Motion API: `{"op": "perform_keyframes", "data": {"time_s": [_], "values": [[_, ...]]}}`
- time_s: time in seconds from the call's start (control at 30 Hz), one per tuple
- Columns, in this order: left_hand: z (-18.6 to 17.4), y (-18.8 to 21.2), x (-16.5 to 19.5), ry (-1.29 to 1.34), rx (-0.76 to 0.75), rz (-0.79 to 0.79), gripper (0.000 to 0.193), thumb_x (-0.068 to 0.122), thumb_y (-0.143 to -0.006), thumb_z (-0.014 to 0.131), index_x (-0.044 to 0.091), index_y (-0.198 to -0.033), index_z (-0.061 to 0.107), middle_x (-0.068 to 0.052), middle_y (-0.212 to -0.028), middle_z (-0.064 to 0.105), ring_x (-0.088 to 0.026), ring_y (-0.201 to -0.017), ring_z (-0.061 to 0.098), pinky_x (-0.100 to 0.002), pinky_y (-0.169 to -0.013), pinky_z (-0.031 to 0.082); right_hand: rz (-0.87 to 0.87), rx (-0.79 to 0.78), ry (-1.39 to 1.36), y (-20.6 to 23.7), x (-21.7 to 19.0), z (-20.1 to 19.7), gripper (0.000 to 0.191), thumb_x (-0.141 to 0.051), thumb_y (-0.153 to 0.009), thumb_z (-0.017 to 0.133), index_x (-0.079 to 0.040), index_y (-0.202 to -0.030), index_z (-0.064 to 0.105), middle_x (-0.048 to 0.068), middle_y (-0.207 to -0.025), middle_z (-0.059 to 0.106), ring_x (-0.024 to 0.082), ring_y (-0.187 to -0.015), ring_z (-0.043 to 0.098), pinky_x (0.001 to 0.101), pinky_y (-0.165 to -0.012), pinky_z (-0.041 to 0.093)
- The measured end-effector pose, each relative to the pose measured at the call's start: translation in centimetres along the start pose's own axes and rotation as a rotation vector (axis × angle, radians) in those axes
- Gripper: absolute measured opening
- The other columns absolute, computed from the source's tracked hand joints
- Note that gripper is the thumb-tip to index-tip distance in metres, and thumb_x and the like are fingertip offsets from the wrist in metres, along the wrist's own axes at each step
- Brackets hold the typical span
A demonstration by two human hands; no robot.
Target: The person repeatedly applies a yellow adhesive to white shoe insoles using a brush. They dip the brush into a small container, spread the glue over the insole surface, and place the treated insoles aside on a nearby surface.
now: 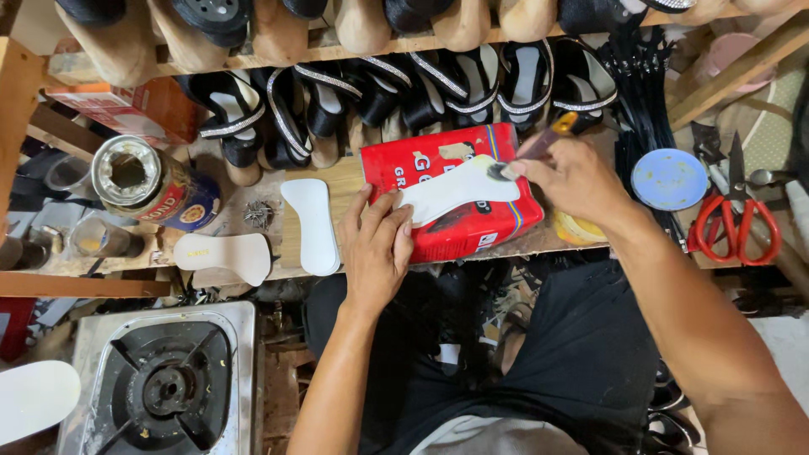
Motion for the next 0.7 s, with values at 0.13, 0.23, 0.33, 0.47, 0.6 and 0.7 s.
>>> {"op": "perform_keyframes", "data": {"time_s": [0.13, 0.23, 0.33, 0.47, 0.6, 0.7], "values": [[0.0, -0.1, 0.1, -0.003, 0.003, 0.003, 0.021, 0.017, -0.094, 0.068, 0.009, -0.113, 0.075, -0.006, -0.135, 0.064, -0.039, -0.139, 0.048, -0.05, -0.11, 0.038, 0.031, -0.11, 0.052, 1.7, -0.2, -0.7, 0.022, -0.027, -0.093, 0.07, -0.006, -0.099, 0.075, 0.006, -0.088, 0.077, 0.016, -0.081, 0.071, 0.0329, -0.073, 0.054], [-0.1, -0.1, 0.2, -0.005, 0.025, 0.006, 0.02, 0.017, -0.095, 0.068, 0.01, -0.112, 0.075, -0.007, -0.136, 0.064, -0.039, -0.139, 0.048, -0.05, -0.11, 0.038, 0.029, -0.12, 0.182, 2.2, -0.4, -1.7, 0.021, -0.026, -0.089, 0.076, -0.006, -0.097, 0.077, 0.006, -0.088, 0.077, 0.015, -0.079, 0.07, 0.0326, -0.072, 0.054], [-0.2, -0.1, 0.2, -0.004, 0.03, 0.001, 0.018, 0.018, -0.094, 0.069, 0.011, -0.109, 0.074, -0.007, -0.138, 0.062, -0.04, -0.139, 0.048, -0.051, -0.109, 0.038, 0.04, 0.018, 0.021, 2.0, -0.6, -2.2, 0.018, -0.02, -0.093, 0.073, -0.005, -0.103, 0.076, 0.005, -0.09, 0.077, 0.013, -0.077, 0.068, 0.0296, -0.072, 0.055], [-0.3, -0.2, 0.3, -0.008, 0.014, 0.0, 0.02, 0.017, -0.094, 0.069, 0.011, -0.112, 0.074, -0.008, -0.139, 0.06, -0.04, -0.139, 0.047, -0.051, -0.108, 0.038, 0.019, 0.208, -0.105, 0.8, -1.2, -0.3, 0.017, -0.019, -0.097, 0.074, -0.004, -0.105, 0.073, 0.006, -0.093, 0.077, 0.009, -0.081, 0.071, 0.0275, -0.073, 0.055], [-0.6, -0.1, 0.4, -0.011, 0.031, 0.013, 0.019, 0.017, -0.093, 0.07, 0.012, -0.111, 0.073, -0.008, -0.141, 0.059, -0.039, -0.139, 0.047, -0.051, -0.109, 0.039, -0.001, 0.308, 0.014, -0.4, -2.2, 1.9, 0.018, -0.02, -0.097, 0.077, -0.002, -0.101, 0.074, 0.01, -0.086, 0.076, 0.014, -0.073, 0.07, 0.0307, -0.067, 0.053], [-0.6, -0.1, 0.3, -0.004, 0.038, 0.01, 0.02, 0.017, -0.094, 0.07, 0.012, -0.113, 0.073, -0.008, -0.141, 0.058, -0.039, -0.139, 0.046, -0.052, -0.11, 0.039, -0.021, 0.285, 0.069, -0.7, -2.9, 2.4, 0.02, -0.021, -0.095, 0.078, -0.002, -0.101, 0.075, 0.011, -0.085, 0.076, 0.016, -0.072, 0.071, 0.0315, -0.066, 0.053]]}}
Point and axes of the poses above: each hand's wrist, its own y-axis away from the middle knuckle, its own z-axis out of the palm, x = y × z, the point moved 5 cm from there along -y, towards the middle knuckle
